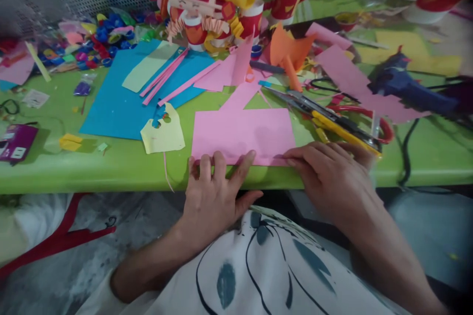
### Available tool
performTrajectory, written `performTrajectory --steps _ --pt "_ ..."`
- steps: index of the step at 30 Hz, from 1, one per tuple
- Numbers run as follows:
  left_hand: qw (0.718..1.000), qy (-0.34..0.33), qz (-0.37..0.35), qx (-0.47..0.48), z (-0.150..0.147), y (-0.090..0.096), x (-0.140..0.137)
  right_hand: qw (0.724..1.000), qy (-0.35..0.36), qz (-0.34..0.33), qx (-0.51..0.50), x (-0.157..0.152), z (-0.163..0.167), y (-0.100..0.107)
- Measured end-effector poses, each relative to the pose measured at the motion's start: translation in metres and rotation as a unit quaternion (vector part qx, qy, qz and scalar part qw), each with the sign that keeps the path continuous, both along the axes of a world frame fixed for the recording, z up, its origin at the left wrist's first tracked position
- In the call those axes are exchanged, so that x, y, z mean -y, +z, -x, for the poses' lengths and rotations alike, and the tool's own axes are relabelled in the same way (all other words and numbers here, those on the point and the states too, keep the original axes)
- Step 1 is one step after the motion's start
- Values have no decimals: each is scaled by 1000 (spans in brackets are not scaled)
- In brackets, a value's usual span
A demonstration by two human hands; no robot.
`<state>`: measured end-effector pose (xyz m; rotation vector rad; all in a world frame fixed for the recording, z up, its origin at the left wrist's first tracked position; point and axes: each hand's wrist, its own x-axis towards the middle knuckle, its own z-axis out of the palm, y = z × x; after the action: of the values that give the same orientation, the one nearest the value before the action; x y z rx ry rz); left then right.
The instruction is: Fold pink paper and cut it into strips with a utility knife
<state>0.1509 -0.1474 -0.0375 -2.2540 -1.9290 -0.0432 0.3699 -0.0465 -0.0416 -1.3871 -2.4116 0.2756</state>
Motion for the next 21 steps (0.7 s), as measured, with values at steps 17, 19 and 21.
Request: performTrajectory --steps 17,19,21 --pt "1000 3 6 15 2 3 -6 998 18 62 22 -19 -12 16" --pt "1000 -1 11 5 1 4 -6 996 29 86 23 -23 -13 18" --pt "1000 -2 13 3 1 4 -6 995 36 94 26 -26 -13 19"
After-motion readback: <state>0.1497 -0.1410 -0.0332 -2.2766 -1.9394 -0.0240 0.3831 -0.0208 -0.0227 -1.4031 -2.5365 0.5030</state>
